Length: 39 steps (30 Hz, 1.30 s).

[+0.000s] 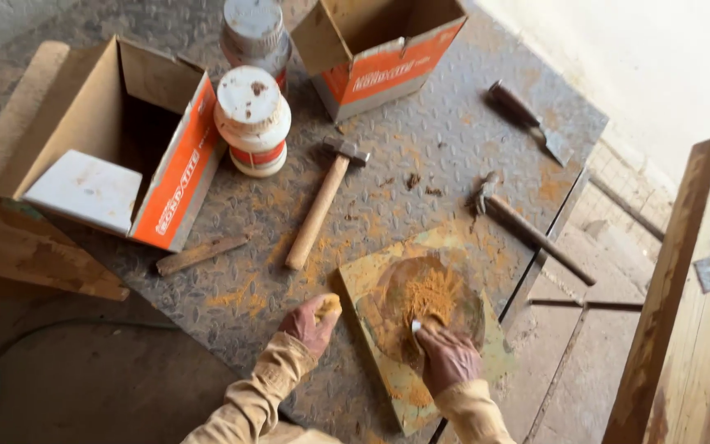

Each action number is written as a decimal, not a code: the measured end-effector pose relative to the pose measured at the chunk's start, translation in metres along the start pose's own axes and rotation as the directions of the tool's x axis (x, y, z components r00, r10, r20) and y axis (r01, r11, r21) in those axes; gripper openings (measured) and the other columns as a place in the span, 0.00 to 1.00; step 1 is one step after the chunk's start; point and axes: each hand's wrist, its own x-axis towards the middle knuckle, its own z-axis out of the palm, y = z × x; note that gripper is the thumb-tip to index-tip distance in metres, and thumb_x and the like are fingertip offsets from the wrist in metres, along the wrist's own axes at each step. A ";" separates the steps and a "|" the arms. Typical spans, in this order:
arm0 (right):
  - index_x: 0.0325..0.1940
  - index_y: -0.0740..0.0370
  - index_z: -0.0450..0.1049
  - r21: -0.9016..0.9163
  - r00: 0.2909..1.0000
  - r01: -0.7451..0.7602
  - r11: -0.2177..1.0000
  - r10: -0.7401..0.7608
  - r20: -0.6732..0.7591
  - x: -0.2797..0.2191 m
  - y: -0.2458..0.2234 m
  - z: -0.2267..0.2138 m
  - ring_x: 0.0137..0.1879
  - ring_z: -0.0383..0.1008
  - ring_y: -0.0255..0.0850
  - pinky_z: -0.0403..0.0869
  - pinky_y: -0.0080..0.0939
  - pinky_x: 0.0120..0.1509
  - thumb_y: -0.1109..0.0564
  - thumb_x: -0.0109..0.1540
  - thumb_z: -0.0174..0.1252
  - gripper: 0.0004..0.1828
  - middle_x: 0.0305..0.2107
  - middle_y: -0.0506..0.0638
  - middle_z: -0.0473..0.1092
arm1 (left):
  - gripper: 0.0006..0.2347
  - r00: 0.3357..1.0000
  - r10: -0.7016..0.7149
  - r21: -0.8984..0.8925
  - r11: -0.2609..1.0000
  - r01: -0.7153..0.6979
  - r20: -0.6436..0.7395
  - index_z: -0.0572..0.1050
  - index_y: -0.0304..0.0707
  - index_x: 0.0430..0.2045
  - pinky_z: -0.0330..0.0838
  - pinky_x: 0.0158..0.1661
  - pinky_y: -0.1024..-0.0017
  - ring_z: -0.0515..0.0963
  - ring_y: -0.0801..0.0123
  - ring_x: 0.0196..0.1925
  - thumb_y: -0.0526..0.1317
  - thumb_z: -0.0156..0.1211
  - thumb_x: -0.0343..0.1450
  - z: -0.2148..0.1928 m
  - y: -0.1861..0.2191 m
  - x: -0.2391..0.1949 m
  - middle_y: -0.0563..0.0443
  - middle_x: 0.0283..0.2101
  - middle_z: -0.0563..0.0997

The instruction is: The person mixes wood filler powder with liquid on a flat board using a small scraper, then spreads the mixed paste by hand onto holes and damaged spots on a long wooden plank resting on trestles, smoothing the filler over the defects.

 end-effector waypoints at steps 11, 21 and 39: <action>0.59 0.43 0.77 0.234 0.860 -0.355 0.905 0.218 0.461 0.087 0.046 -0.057 0.25 0.75 0.35 0.79 0.41 0.35 0.49 0.67 0.51 0.17 0.35 0.47 0.82 | 0.14 0.971 -0.145 0.133 0.984 0.121 0.188 0.76 0.44 0.50 0.83 0.44 0.65 0.87 0.60 0.43 0.46 0.56 0.73 -0.003 0.012 -0.002 0.48 0.46 0.85; 0.61 0.34 0.74 0.170 0.730 -0.315 0.934 0.124 0.672 0.066 0.008 -0.092 0.21 0.70 0.36 0.79 0.40 0.28 0.58 0.71 0.38 0.24 0.38 0.45 0.79 | 0.13 0.952 -0.224 0.154 0.969 0.194 0.209 0.77 0.49 0.48 0.82 0.39 0.64 0.87 0.60 0.38 0.48 0.52 0.75 -0.007 0.030 0.003 0.50 0.42 0.87; 0.53 0.46 0.73 0.092 0.989 -0.133 0.987 0.126 0.083 0.028 -0.027 -0.046 0.48 0.83 0.43 0.67 0.52 0.64 0.58 0.67 0.48 0.14 0.48 0.48 0.79 | 0.14 0.990 -0.107 0.090 0.991 0.099 0.091 0.78 0.43 0.48 0.83 0.41 0.67 0.87 0.62 0.39 0.48 0.55 0.73 -0.011 0.002 -0.003 0.47 0.42 0.87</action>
